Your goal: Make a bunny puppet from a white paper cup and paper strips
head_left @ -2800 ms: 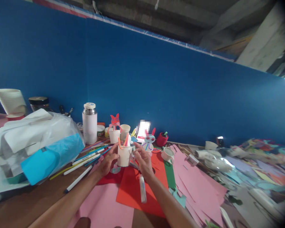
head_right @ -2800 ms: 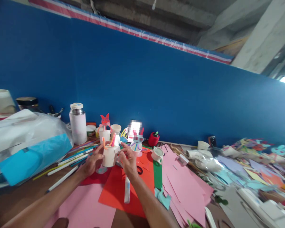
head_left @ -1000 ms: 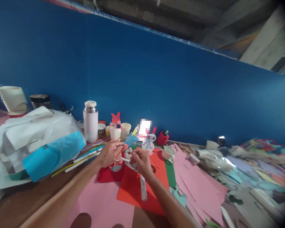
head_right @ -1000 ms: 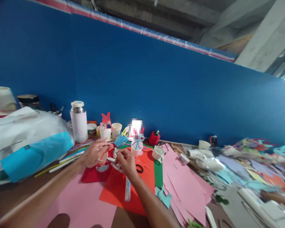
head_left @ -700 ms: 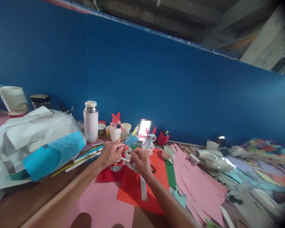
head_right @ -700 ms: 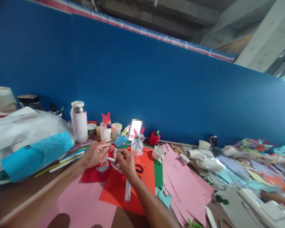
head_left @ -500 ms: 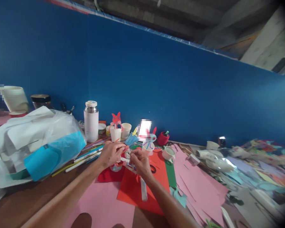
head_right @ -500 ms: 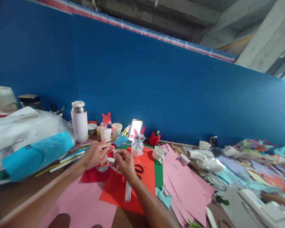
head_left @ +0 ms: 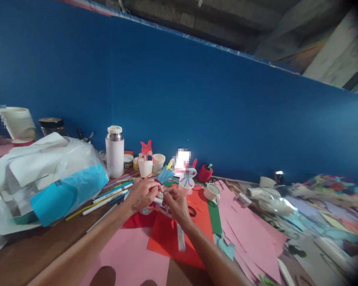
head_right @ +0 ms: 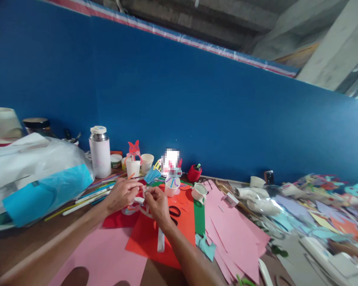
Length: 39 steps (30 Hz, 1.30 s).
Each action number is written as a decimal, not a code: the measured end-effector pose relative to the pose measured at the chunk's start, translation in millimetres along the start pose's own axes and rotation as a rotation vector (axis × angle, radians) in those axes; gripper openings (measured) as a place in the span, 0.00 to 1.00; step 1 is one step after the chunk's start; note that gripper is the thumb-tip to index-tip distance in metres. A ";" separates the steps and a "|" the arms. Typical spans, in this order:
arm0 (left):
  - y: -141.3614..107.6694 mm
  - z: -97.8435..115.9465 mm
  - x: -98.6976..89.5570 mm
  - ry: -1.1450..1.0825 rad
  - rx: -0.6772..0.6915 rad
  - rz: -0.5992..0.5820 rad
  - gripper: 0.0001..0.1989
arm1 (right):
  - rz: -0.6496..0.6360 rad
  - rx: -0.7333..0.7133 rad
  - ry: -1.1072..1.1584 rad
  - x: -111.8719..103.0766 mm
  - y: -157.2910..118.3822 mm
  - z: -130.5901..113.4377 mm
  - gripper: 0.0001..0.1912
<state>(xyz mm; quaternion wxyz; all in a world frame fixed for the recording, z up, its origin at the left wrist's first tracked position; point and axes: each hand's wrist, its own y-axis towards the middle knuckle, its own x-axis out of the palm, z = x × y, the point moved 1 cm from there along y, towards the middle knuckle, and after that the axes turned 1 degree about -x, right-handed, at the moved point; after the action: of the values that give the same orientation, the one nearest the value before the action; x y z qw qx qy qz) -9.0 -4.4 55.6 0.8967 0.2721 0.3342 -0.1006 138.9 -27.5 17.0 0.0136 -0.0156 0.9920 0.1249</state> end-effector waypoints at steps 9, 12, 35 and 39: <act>-0.7 4.3 -0.7 0.058 0.052 -0.013 0.14 | 0.026 0.012 -0.036 2.2 -2.1 -4.6 0.09; -0.6 2.4 0.8 0.071 0.054 -0.009 0.15 | 0.035 0.024 -0.038 3.0 -2.6 -6.7 0.09; -0.2 0.8 -2.1 -0.134 -0.070 -0.021 0.14 | -0.087 -0.027 0.068 4.1 -3.4 2.8 0.14; -2.1 6.6 -5.3 -0.235 -0.164 -0.058 0.15 | -0.091 -0.046 0.075 4.4 -4.7 1.7 0.17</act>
<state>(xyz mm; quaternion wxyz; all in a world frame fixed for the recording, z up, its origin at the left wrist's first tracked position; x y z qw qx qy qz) -10.1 -9.8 62.3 0.9457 0.1743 0.2415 -0.1299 134.7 -31.8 14.0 -0.0181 -0.0656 0.9869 0.1461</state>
